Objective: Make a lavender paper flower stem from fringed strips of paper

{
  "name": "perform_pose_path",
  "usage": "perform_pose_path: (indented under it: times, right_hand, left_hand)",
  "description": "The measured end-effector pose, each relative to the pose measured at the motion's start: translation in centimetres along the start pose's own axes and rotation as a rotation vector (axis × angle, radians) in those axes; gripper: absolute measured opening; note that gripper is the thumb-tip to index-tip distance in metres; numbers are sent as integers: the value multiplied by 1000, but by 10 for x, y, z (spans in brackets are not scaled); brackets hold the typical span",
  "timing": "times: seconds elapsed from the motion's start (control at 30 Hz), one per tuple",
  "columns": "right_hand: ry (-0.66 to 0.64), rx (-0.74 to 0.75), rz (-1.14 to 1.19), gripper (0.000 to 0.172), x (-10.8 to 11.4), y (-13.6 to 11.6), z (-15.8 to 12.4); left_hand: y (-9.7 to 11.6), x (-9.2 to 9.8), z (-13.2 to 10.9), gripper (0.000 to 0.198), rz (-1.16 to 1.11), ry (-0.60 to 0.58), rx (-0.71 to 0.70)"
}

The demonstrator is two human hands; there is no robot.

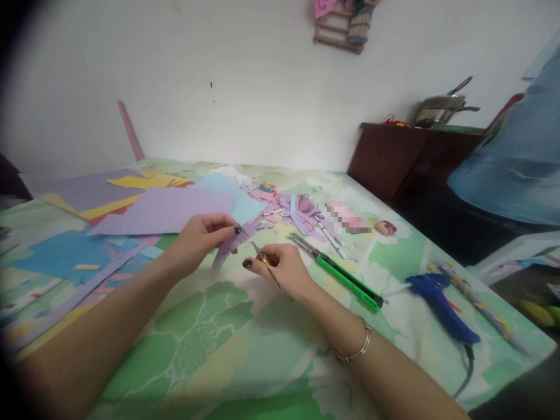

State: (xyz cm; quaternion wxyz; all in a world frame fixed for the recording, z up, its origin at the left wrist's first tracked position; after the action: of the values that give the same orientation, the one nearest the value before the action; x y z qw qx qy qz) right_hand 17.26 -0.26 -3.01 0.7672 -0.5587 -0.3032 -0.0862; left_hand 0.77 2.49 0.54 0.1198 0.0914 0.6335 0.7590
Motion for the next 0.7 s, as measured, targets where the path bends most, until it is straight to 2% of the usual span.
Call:
perform_pose_path:
  times: [0.7]
  right_hand:
    - [23,-10,-103,42,2,-1,1]
  left_hand:
    - [1,0,0,10,33,12,0]
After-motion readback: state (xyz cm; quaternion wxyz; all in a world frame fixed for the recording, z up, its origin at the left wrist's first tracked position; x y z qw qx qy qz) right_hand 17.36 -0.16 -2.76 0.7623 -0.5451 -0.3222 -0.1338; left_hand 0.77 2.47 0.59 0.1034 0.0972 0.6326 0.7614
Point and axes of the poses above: each hand's wrist, its own z-axis towards the middle knuckle, its own x-axis out of the back of the hand, y = z × x, the point moved 3 cm from there along z, towards the middle knuckle, and after that the axes turned 8 degrees about -z, right-handed, at the moved point
